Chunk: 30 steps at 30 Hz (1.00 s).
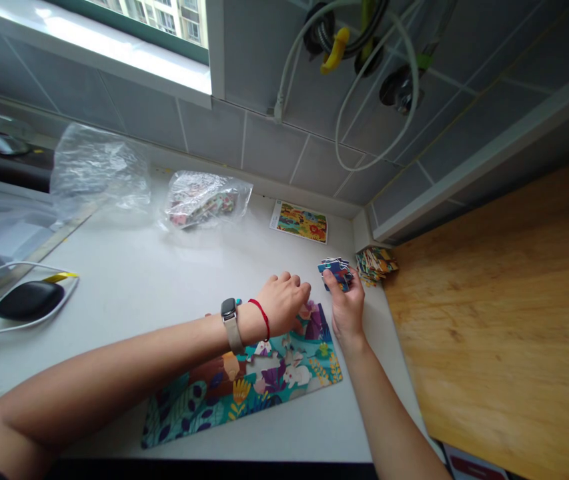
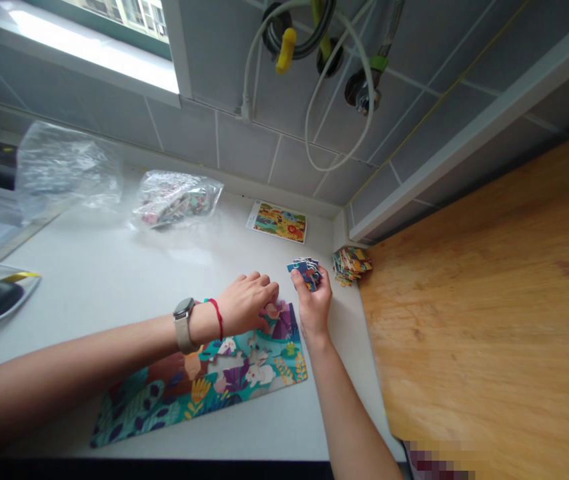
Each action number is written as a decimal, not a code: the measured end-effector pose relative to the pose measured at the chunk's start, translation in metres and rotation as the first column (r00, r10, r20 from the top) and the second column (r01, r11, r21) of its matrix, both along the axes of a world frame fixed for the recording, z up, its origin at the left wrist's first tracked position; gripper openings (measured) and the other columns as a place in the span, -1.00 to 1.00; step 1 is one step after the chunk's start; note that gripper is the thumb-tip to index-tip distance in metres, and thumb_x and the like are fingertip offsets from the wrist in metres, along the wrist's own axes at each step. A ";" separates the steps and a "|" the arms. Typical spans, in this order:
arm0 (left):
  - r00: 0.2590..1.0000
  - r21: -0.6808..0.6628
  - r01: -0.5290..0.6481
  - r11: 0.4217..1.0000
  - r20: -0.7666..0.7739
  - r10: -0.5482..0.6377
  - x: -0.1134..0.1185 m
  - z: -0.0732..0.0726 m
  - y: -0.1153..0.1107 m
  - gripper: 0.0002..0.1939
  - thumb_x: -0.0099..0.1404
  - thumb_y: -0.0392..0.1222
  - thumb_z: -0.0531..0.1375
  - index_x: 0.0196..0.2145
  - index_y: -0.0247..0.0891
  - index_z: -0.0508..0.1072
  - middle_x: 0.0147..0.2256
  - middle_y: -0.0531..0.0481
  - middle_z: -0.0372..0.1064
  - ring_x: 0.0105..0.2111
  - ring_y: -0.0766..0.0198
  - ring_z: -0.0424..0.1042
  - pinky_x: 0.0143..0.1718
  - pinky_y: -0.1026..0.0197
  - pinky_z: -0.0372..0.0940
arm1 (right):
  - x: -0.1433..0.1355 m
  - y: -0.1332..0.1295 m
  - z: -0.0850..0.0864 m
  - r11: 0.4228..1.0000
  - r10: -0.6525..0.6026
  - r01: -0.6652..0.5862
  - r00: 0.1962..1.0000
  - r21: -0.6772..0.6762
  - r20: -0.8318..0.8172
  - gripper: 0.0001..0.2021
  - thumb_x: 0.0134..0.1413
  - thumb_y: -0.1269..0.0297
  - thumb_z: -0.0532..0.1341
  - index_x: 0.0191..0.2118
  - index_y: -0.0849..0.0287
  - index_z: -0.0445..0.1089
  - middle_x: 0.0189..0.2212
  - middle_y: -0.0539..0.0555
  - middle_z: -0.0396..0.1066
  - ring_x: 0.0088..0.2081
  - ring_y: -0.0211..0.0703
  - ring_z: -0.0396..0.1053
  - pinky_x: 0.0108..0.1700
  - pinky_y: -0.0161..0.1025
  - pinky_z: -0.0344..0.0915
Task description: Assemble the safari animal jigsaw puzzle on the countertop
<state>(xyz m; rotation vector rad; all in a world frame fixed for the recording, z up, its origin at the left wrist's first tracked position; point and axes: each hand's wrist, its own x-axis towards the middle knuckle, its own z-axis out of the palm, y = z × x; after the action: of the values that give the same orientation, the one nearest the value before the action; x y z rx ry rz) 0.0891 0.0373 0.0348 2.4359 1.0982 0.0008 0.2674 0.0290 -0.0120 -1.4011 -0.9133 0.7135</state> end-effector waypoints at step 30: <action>0.998 -0.153 0.026 0.988 0.057 -0.017 -0.007 0.001 0.008 -0.57 0.16 -0.20 0.50 -0.05 -0.27 0.51 -0.03 -0.21 0.49 -0.09 0.01 0.55 -0.17 0.14 0.39 | -0.001 0.000 0.002 1.000 0.002 -0.002 1.000 -0.015 0.003 -0.52 -0.06 0.02 0.54 -0.11 0.16 0.45 -0.28 0.02 0.57 -0.27 -0.16 0.45 -0.12 -0.20 0.36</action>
<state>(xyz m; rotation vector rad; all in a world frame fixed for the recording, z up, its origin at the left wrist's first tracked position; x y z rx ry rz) 0.0823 0.0451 0.0362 2.2968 1.0096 -0.0227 0.2663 0.0287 -0.0097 -1.4146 -0.9137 0.7215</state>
